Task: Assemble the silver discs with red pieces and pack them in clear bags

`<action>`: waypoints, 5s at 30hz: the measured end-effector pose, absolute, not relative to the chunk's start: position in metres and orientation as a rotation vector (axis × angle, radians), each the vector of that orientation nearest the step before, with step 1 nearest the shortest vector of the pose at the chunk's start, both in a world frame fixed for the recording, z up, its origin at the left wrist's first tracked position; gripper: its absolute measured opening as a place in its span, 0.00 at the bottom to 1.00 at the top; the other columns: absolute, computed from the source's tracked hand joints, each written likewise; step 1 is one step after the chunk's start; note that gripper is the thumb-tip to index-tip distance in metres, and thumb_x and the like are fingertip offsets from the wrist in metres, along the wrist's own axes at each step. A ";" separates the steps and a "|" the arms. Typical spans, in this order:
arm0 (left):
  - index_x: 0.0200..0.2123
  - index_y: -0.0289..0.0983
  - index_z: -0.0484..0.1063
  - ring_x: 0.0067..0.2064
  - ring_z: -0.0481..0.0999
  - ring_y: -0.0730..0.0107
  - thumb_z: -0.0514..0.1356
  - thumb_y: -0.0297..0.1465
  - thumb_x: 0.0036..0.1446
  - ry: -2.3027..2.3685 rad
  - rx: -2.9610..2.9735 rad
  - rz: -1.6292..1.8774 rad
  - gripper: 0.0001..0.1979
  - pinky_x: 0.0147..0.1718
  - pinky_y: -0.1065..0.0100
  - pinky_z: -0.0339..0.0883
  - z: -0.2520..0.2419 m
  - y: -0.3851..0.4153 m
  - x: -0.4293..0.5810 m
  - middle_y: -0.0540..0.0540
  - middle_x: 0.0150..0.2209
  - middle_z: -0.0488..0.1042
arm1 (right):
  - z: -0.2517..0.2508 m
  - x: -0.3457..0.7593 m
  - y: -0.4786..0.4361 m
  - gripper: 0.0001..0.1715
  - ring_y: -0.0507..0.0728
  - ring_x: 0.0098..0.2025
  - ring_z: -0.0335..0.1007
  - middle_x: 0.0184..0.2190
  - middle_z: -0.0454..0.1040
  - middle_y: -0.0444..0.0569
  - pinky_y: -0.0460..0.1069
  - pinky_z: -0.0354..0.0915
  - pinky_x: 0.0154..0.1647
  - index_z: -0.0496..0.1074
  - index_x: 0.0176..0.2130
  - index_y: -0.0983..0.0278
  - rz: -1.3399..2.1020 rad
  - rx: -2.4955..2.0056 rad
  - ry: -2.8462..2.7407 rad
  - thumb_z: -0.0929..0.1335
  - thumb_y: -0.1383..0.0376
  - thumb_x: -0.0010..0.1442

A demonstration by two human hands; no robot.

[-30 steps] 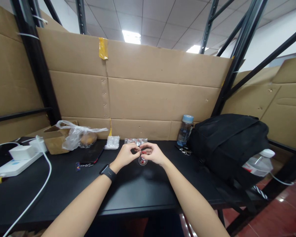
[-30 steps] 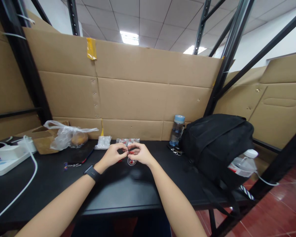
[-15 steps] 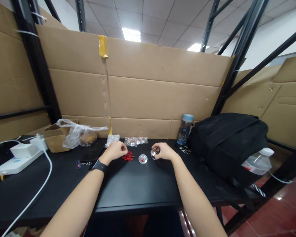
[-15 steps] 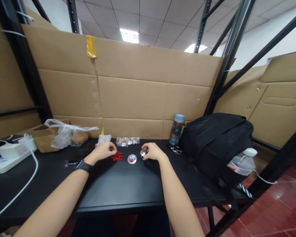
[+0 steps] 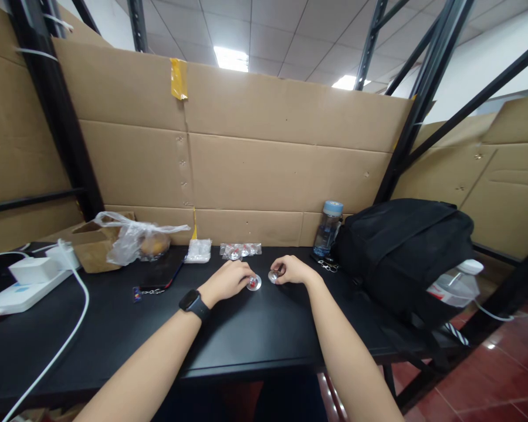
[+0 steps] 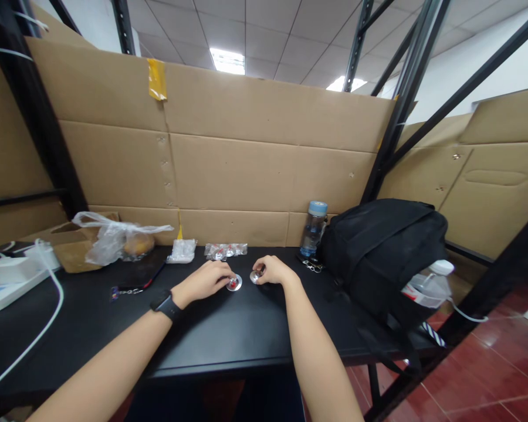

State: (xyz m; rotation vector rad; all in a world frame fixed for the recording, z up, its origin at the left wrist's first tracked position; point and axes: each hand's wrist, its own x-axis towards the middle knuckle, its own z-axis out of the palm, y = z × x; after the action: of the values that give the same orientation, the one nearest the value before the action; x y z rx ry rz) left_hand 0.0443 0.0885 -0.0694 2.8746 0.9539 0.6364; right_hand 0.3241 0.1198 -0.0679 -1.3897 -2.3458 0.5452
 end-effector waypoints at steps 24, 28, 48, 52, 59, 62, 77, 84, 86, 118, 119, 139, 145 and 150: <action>0.36 0.40 0.75 0.45 0.78 0.59 0.56 0.32 0.64 1.319 2.414 0.816 0.09 0.49 0.58 0.58 -0.088 0.094 0.063 0.46 0.39 0.81 | -0.066 0.267 0.100 0.24 0.61 0.47 0.77 0.42 0.81 0.47 0.54 0.66 0.54 0.78 0.46 0.58 0.593 -1.061 -2.247 0.79 0.57 0.50; 0.37 0.38 0.74 0.42 0.78 0.63 0.55 0.33 0.64 1.107 2.207 0.996 0.08 0.44 0.66 0.65 -0.088 0.103 0.059 0.46 0.39 0.80 | -0.065 0.262 0.099 0.26 0.60 0.46 0.77 0.43 0.80 0.50 0.54 0.69 0.52 0.77 0.48 0.61 0.736 -0.865 -2.070 0.78 0.55 0.51; 0.30 0.39 0.77 0.40 0.76 0.63 0.59 0.28 0.58 1.306 2.719 0.635 0.07 0.43 0.67 0.63 -0.078 0.122 -0.006 0.47 0.36 0.78 | -0.058 0.322 0.110 0.25 0.58 0.34 0.76 0.31 0.81 0.47 0.46 0.66 0.35 0.83 0.40 0.62 0.501 -1.442 -2.297 0.80 0.61 0.40; 0.31 0.40 0.78 0.40 0.77 0.62 0.59 0.30 0.58 1.322 2.724 0.576 0.07 0.43 0.67 0.64 -0.079 0.121 -0.005 0.47 0.35 0.78 | -0.065 0.320 0.114 0.23 0.57 0.34 0.76 0.32 0.82 0.46 0.46 0.65 0.35 0.83 0.40 0.62 0.529 -1.441 -2.280 0.80 0.63 0.40; 0.53 0.40 0.73 0.57 0.70 0.52 0.50 0.42 0.68 1.518 2.632 0.678 0.20 0.56 0.55 0.62 -0.093 0.136 0.007 0.38 0.56 0.72 | -0.071 0.317 0.119 0.23 0.57 0.35 0.76 0.34 0.81 0.47 0.45 0.66 0.36 0.83 0.40 0.62 0.507 -1.384 -2.330 0.80 0.61 0.41; 0.64 0.43 0.63 0.66 0.61 0.49 0.47 0.46 0.69 1.540 2.575 0.626 0.26 0.60 0.49 0.57 -0.101 0.149 0.015 0.40 0.67 0.60 | -0.071 0.317 0.119 0.23 0.56 0.36 0.76 0.37 0.81 0.48 0.46 0.66 0.38 0.82 0.44 0.62 0.490 -1.400 -2.298 0.79 0.60 0.46; 0.54 0.45 0.71 0.59 0.70 0.55 0.55 0.33 0.63 1.360 2.639 0.591 0.17 0.57 0.56 0.61 -0.093 0.141 0.035 0.45 0.57 0.73 | -0.067 0.305 0.113 0.18 0.59 0.44 0.74 0.43 0.77 0.53 0.49 0.66 0.47 0.80 0.46 0.62 0.248 -1.333 -2.292 0.76 0.63 0.54; 0.56 0.45 0.68 0.55 0.75 0.59 0.55 0.25 0.58 1.130 2.653 0.698 0.23 0.56 0.58 0.61 -0.092 0.129 0.047 0.47 0.53 0.77 | -0.077 0.272 0.111 0.22 0.62 0.50 0.72 0.48 0.77 0.51 0.53 0.63 0.53 0.77 0.50 0.59 0.128 -1.242 -2.347 0.76 0.57 0.56; 0.56 0.44 0.67 0.55 0.75 0.61 0.54 0.22 0.56 1.057 2.631 0.728 0.24 0.55 0.62 0.63 -0.094 0.131 0.046 0.47 0.53 0.76 | -0.079 0.263 0.112 0.23 0.63 0.49 0.73 0.47 0.78 0.50 0.54 0.62 0.51 0.76 0.50 0.57 0.080 -1.289 -2.379 0.75 0.54 0.56; 0.48 0.49 0.79 0.54 0.66 0.52 0.53 0.40 0.67 1.174 2.779 0.550 0.15 0.55 0.50 0.56 -0.094 0.116 0.044 0.45 0.50 0.77 | -0.082 0.266 0.131 0.35 0.57 0.50 0.73 0.51 0.74 0.50 0.47 0.65 0.53 0.73 0.57 0.57 0.138 -1.238 -2.202 0.61 0.80 0.57; 0.48 0.49 0.79 0.55 0.66 0.52 0.53 0.40 0.67 1.167 2.778 0.552 0.15 0.55 0.51 0.55 -0.094 0.115 0.044 0.45 0.50 0.77 | -0.084 0.266 0.133 0.31 0.57 0.49 0.74 0.48 0.76 0.50 0.46 0.65 0.53 0.76 0.53 0.59 0.155 -1.246 -2.198 0.62 0.79 0.57; 0.49 0.50 0.76 0.58 0.66 0.52 0.58 0.37 0.64 1.102 2.774 0.532 0.12 0.56 0.51 0.55 -0.092 0.111 0.043 0.47 0.52 0.76 | -0.092 0.283 0.161 0.22 0.57 0.36 0.76 0.33 0.78 0.50 0.50 0.71 0.40 0.73 0.44 0.66 0.710 -0.970 -1.578 0.73 0.62 0.47; 0.49 0.48 0.76 0.57 0.66 0.52 0.60 0.36 0.62 1.100 2.778 0.531 0.12 0.55 0.52 0.57 -0.090 0.109 0.043 0.47 0.52 0.76 | -0.086 0.282 0.158 0.30 0.57 0.37 0.76 0.44 0.76 0.55 0.53 0.72 0.43 0.72 0.46 0.65 0.725 -0.956 -1.329 0.76 0.59 0.43; 0.46 0.45 0.76 0.57 0.68 0.53 0.60 0.35 0.63 1.103 2.729 0.754 0.10 0.55 0.51 0.58 -0.082 0.108 0.043 0.46 0.51 0.75 | -0.074 0.288 0.151 0.31 0.59 0.40 0.75 0.37 0.77 0.52 0.53 0.71 0.45 0.73 0.42 0.65 0.744 -0.885 -1.193 0.80 0.57 0.40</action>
State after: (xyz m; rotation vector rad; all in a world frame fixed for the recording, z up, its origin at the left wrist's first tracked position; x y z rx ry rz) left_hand 0.0431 0.1076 -0.0822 2.7291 1.1027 0.7544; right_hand 0.2876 0.1508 -0.0738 -0.8852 -1.1933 0.7439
